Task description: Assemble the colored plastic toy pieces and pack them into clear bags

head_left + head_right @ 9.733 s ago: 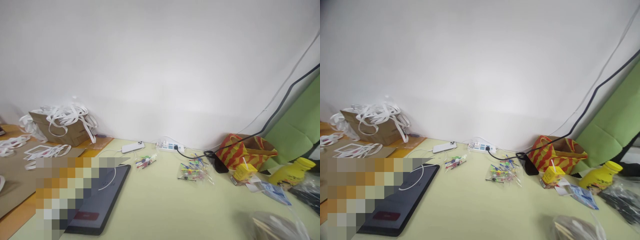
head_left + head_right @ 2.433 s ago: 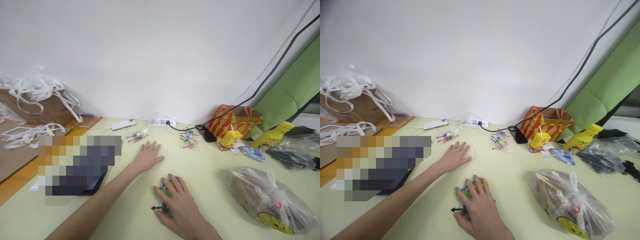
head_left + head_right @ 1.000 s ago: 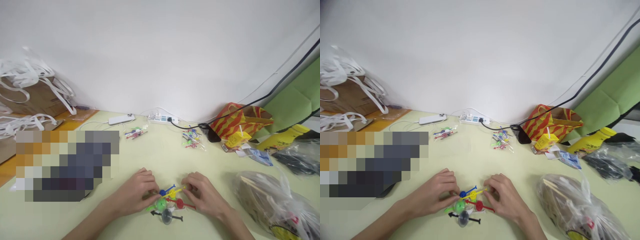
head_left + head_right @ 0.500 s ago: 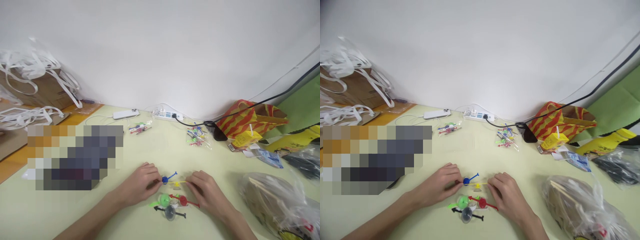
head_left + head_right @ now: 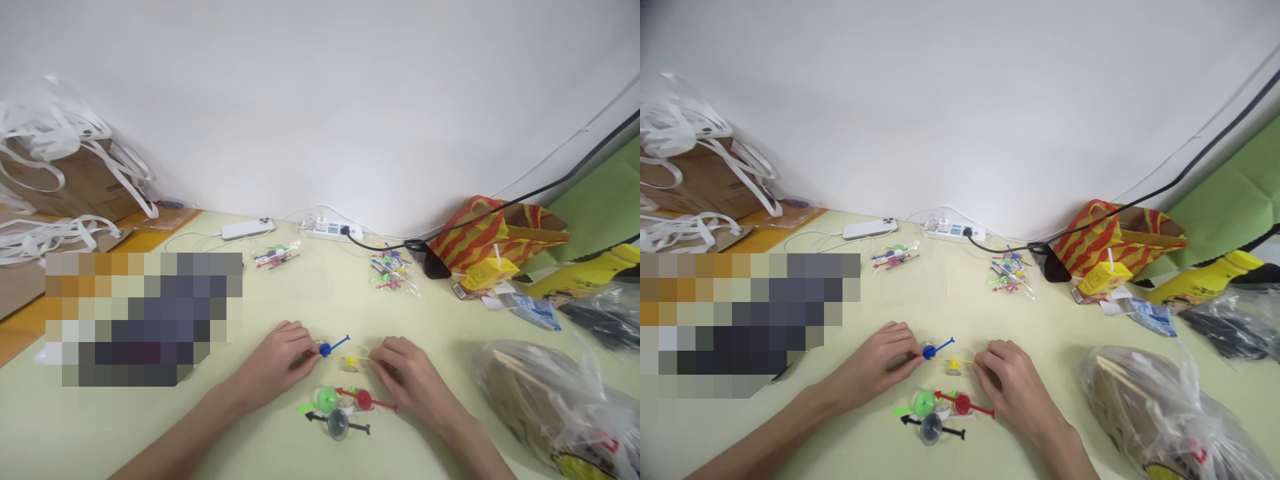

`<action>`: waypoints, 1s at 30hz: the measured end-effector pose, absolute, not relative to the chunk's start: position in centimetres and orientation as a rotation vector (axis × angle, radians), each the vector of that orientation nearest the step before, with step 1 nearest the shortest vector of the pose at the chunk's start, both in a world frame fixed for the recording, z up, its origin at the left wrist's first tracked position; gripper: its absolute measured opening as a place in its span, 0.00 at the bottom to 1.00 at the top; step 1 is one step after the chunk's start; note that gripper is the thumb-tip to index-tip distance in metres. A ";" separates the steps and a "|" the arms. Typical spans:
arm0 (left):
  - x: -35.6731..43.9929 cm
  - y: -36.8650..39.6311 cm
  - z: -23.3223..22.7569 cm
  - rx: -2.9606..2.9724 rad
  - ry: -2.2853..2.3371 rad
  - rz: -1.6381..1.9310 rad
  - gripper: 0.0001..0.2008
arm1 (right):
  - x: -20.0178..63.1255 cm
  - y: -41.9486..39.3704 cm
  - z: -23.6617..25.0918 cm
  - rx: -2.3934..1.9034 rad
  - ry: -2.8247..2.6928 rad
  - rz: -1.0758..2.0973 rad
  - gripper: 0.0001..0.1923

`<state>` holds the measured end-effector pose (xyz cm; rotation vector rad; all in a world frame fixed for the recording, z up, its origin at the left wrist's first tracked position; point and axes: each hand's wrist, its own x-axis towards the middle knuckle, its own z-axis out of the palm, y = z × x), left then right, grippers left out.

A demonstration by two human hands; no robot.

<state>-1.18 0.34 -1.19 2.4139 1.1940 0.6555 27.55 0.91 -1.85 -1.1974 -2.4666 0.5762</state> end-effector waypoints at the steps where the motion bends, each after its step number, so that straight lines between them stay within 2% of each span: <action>1: -1.2 0.4 -1.2 2.416 1.192 0.661 0.08 | 27.6 0.9 -1.8 -1.200 -2.463 0.581 0.12; 30: -1.2 0.3 -0.9 2.375 1.203 0.591 0.11 | 27.8 0.8 -2.2 -1.099 -2.356 0.674 0.10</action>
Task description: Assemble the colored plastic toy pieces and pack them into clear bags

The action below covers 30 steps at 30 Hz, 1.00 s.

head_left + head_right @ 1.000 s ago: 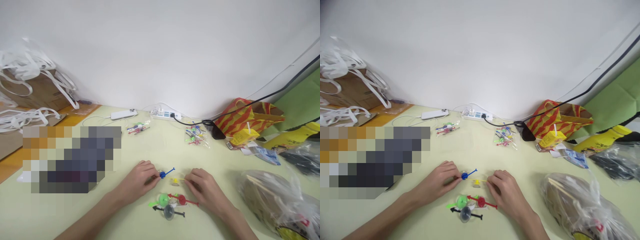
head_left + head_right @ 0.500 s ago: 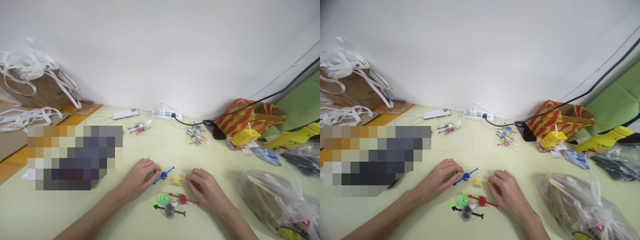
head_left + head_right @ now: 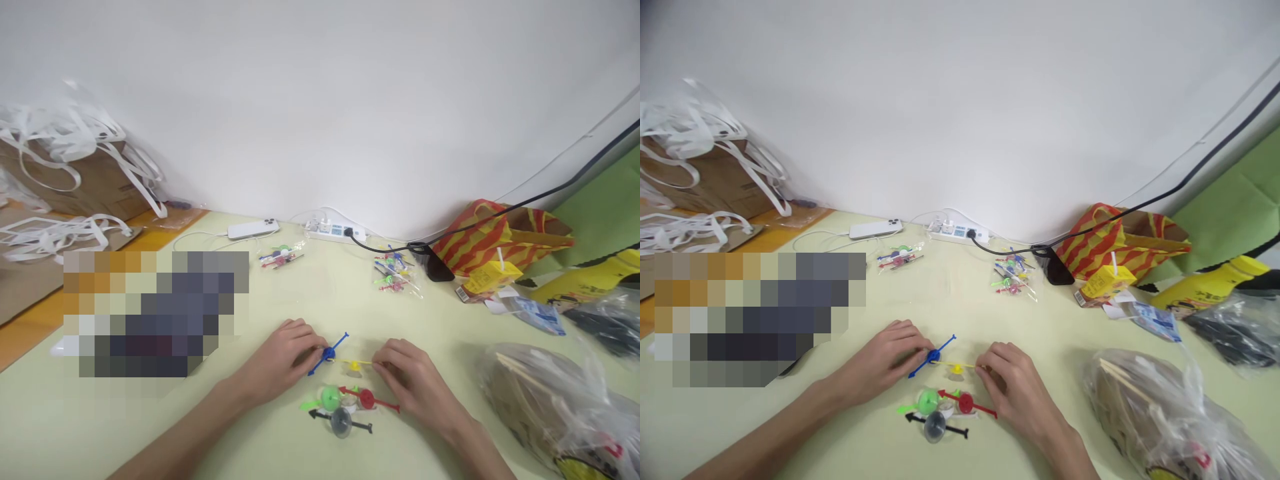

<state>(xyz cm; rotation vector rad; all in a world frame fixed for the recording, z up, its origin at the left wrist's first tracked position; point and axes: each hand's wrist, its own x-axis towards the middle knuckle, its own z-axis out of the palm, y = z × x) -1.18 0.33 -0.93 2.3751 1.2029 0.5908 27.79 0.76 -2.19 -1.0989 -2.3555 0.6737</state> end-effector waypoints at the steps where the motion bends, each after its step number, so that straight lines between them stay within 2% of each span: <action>1: -1.2 0.3 -0.9 2.377 1.205 0.606 0.10 | 27.8 0.7 -2.2 -1.103 -2.358 0.661 0.10; 12: -1.4 0.2 -1.1 2.381 1.192 0.601 0.08 | 28.8 1.2 -2.0 -1.187 -2.370 0.439 0.10; 21: -1.3 0.2 -1.1 2.372 1.207 0.613 0.05 | 28.0 0.6 -2.3 -1.187 -2.424 0.449 0.09; 30: -0.9 -0.1 -0.7 2.373 1.217 0.641 0.08 | 28.1 0.8 -2.0 -1.168 -2.491 0.513 0.11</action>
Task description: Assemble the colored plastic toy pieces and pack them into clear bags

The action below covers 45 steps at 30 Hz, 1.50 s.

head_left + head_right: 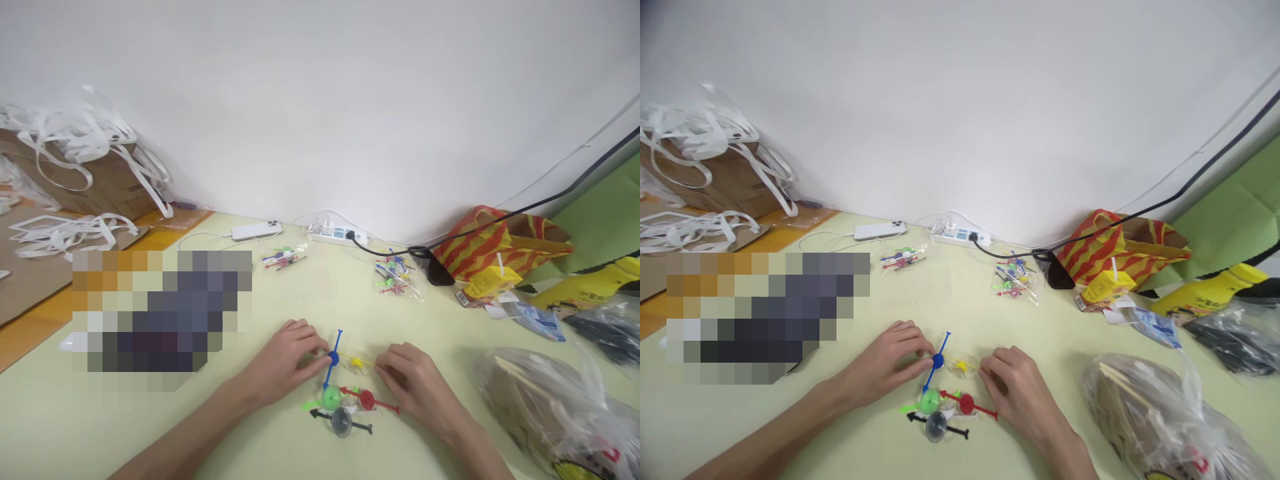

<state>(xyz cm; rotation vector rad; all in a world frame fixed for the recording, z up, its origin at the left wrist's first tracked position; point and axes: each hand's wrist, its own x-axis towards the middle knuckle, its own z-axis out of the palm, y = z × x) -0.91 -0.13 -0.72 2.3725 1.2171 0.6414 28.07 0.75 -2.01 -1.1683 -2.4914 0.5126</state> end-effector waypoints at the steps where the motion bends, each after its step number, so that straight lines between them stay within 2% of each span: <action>1: -0.9 -0.2 -0.7 2.381 1.218 0.647 0.08 | 28.0 0.8 -2.0 -1.173 -2.501 0.521 0.11; 2: -0.8 -0.2 -0.8 2.396 1.213 0.652 0.10 | 28.0 0.7 -1.9 -1.178 -2.509 0.529 0.11; 5: -0.8 -0.3 -0.8 2.471 1.163 0.662 0.22 | 27.9 0.7 -1.9 -1.191 -2.520 0.551 0.10; 7: -0.8 -0.4 -0.8 2.538 1.119 0.646 0.27 | 27.9 0.6 -1.9 -1.204 -2.521 0.556 0.11; 12: -0.8 -0.2 -0.7 2.622 1.175 0.673 0.10 | 27.9 0.7 -2.0 -1.246 -2.491 0.555 0.11; 16: -1.3 0.1 -0.9 2.568 1.238 0.702 0.04 | 27.2 0.8 -2.4 -1.246 -2.438 0.523 0.10; 21: -1.2 -0.1 -0.9 2.299 1.442 0.764 0.15 | 25.3 1.1 -2.6 -1.262 -2.365 0.589 0.11; 24: -0.5 -0.4 -1.0 2.039 1.543 0.743 0.18 | 23.9 1.1 -1.9 -1.295 -2.374 0.653 0.11; 29: 0.1 -0.1 -1.3 1.918 1.698 0.669 0.10 | 21.4 1.3 -0.7 -1.386 -2.377 0.720 0.11; 34: -0.4 0.4 -1.4 2.047 1.838 0.610 0.11 | 19.1 1.1 -0.3 -1.434 -2.395 0.733 0.11; 39: -0.8 -0.2 -0.6 2.189 1.610 0.750 0.11 | 18.8 0.5 -0.5 -1.420 -2.409 0.724 0.10; 43: -0.9 -0.9 -0.1 2.366 1.331 0.646 0.26 | 19.5 0.0 -0.6 -1.410 -2.378 0.816 0.12; 45: -1.2 -0.8 -0.2 2.377 1.282 0.595 0.28 | 19.8 -0.1 -0.6 -1.430 -2.341 0.859 0.12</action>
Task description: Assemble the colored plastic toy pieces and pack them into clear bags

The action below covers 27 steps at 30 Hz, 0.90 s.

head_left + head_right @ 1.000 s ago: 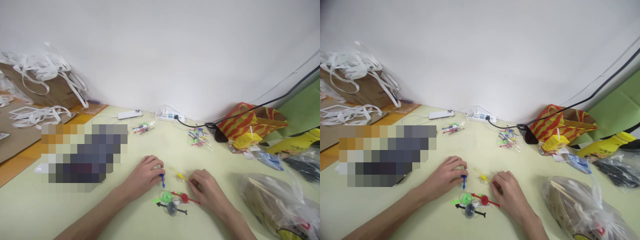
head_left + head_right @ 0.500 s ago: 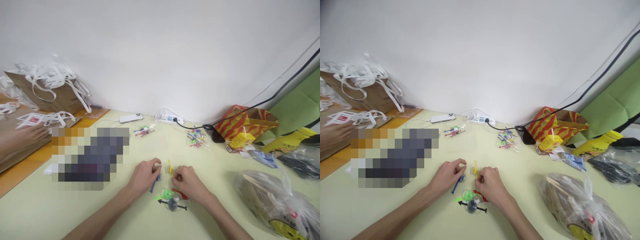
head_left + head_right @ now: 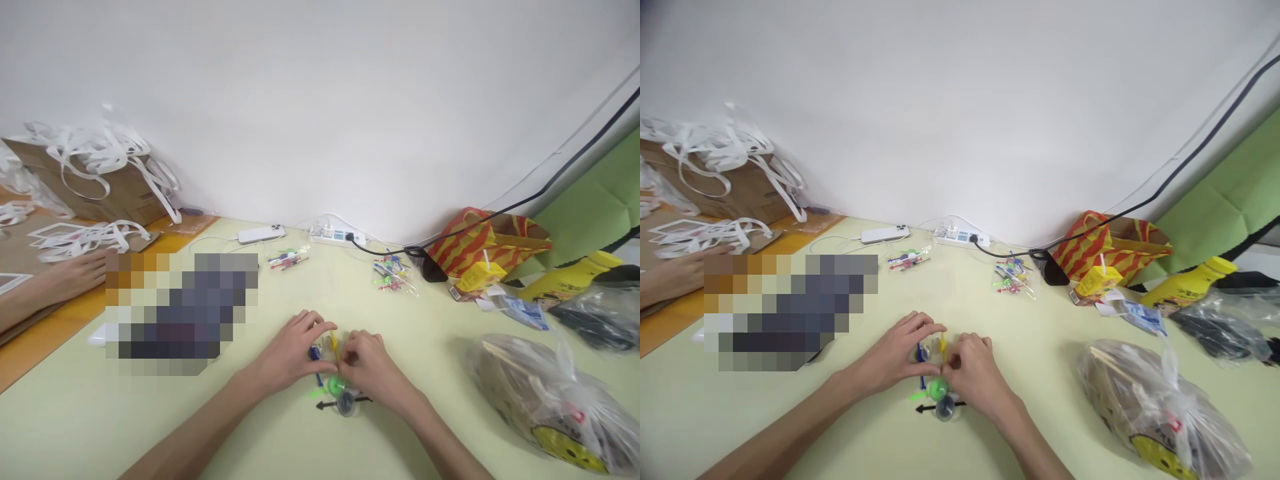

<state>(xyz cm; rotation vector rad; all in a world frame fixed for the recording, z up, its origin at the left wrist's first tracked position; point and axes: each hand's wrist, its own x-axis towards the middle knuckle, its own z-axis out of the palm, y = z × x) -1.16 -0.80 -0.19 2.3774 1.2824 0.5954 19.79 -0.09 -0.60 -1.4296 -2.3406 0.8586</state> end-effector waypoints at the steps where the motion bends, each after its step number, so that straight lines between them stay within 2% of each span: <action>1: -1.4 -0.7 -0.3 2.371 1.263 0.576 0.27 | 19.9 -0.1 -0.6 -1.446 -2.319 0.875 0.11; 7: -3.2 0.3 -1.1 2.265 1.199 0.542 0.17 | 20.3 0.0 0.0 -1.487 -2.201 1.059 0.10; 17: -3.1 0.5 -1.9 2.221 1.190 0.710 0.17 | 19.2 -0.1 0.9 -1.594 -2.230 1.079 0.14; 23: -2.0 0.5 -1.9 2.213 1.260 0.823 0.09 | 18.2 -0.2 1.0 -1.583 -2.228 1.091 0.14; 27: -1.6 0.5 -2.0 2.235 1.253 0.830 0.07 | 18.4 -0.2 0.7 -1.543 -2.249 1.084 0.15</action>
